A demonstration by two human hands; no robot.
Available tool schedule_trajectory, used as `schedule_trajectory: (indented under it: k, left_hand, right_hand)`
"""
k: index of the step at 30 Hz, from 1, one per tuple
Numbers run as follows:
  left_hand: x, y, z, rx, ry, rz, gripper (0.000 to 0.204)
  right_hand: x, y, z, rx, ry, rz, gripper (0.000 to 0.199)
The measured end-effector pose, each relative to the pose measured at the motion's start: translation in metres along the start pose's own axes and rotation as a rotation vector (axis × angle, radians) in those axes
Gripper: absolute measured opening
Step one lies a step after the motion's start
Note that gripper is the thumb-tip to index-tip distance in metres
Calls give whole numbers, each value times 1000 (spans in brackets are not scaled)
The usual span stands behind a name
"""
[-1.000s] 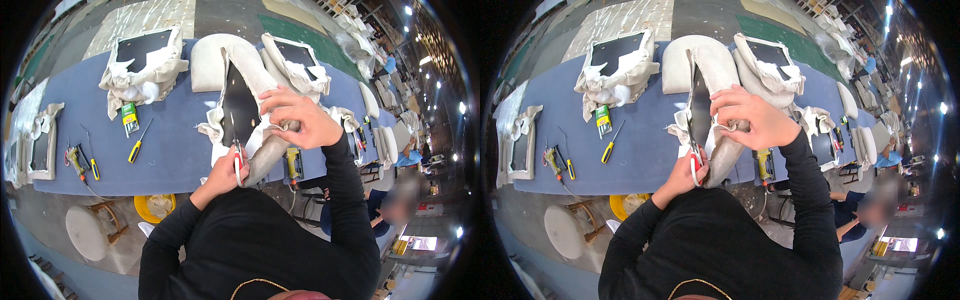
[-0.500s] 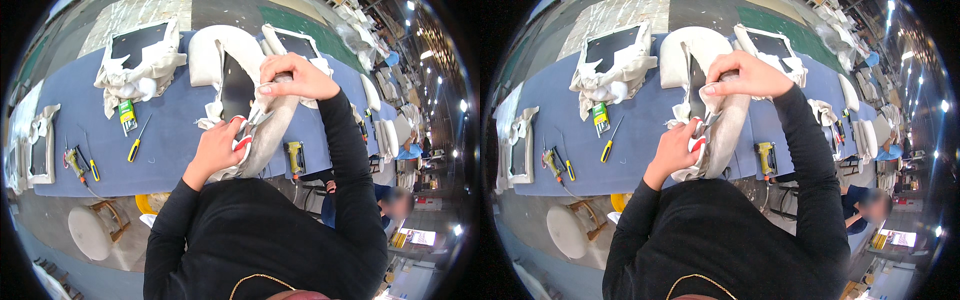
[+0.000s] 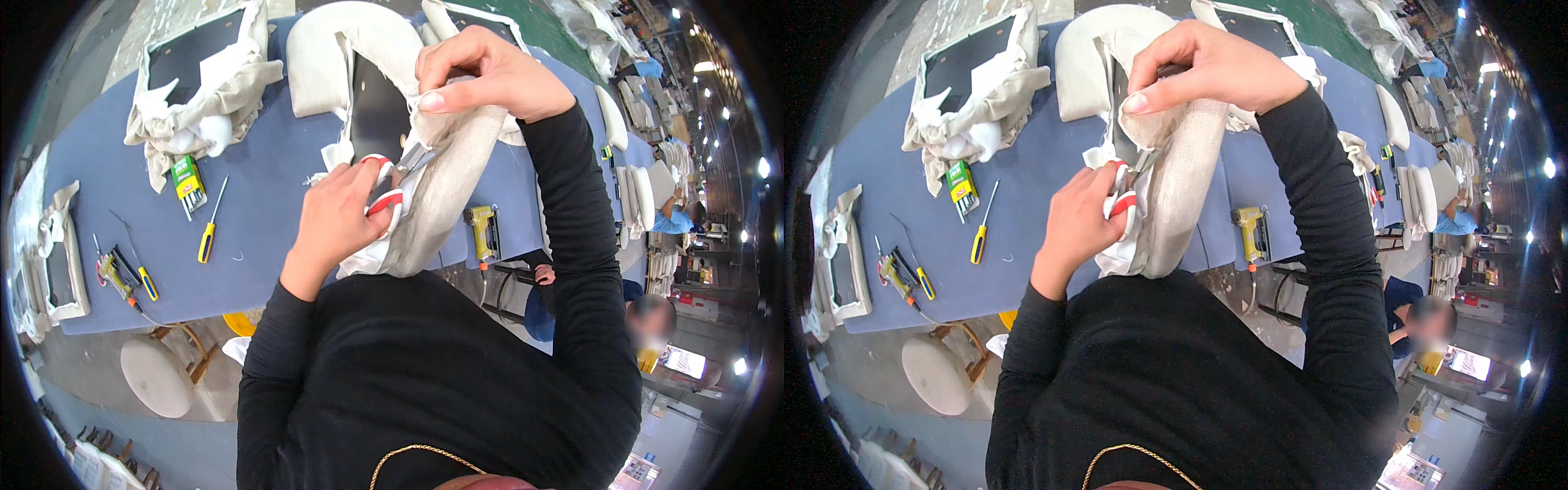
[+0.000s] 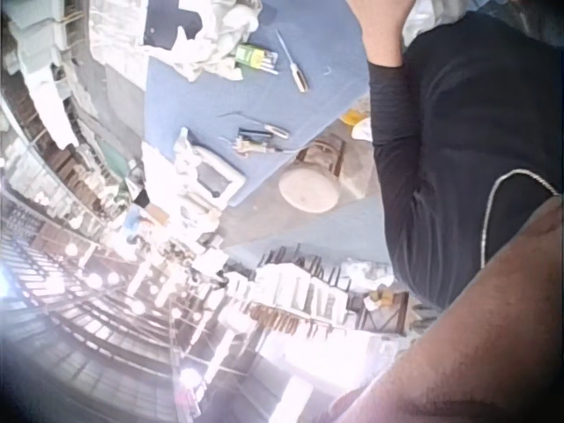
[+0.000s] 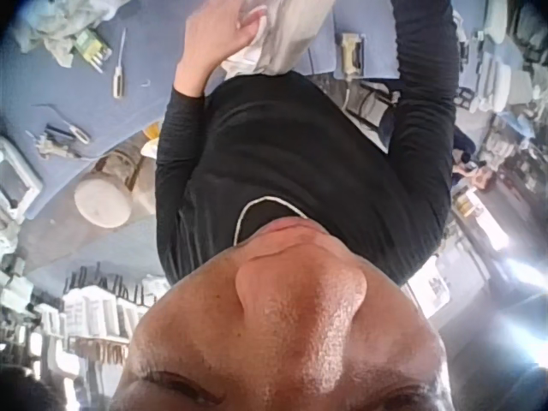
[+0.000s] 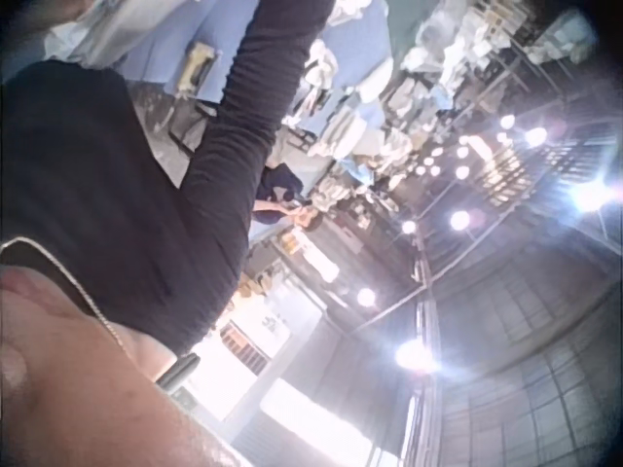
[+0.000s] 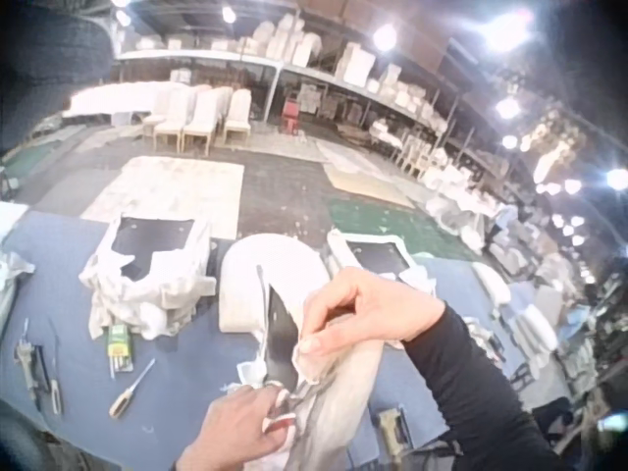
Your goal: The person is upholstering a chair seat by wrapping fabric around a foam cushion. They use a staple gun to secure the fabric to the underside of the seat frame and scissors to trim excess material. The process involves repeatedly flipping the seat, pulling the fabric taut, stapling, and trimming to achieve a smooth finish.
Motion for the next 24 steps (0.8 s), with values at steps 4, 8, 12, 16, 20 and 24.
schedule_trajectory:
  k: [4, 8, 12, 16, 20, 24]
  left_hand:
    - [9, 9, 0, -16, 55, 28, 51]
    - [12, 21, 5, 72, 97, -75, 60]
    - [6, 31, 0, 87, 69, -34, 63]
    - [7, 18, 9, -12, 40, 54, 63]
    - [1, 0, 13, 17, -15, 12, 64]
    - [-1, -8, 14, -3, -15, -11, 64]
  right_hand:
    - [11, 12, 16, 259, 65, -93, 17]
    - [19, 20, 20, 354, 67, -189, 16]
    - [25, 28, 32, 316, 3, -171, 19]
    - [22, 26, 20, 173, -9, -80, 17]
    - [23, 25, 13, 87, 71, -81, 15]
    - [16, 26, 14, -54, 26, 38, 17]
Point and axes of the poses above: each hand's wrist, its own y-axis away from the middle knuckle, its own x-axis out of the back of the hand, z = x × y, the point moved 1 cm from there along -y, towards the middle knuckle, and after that the axes turned 9 degrees about -z, right-handed, at the moved point
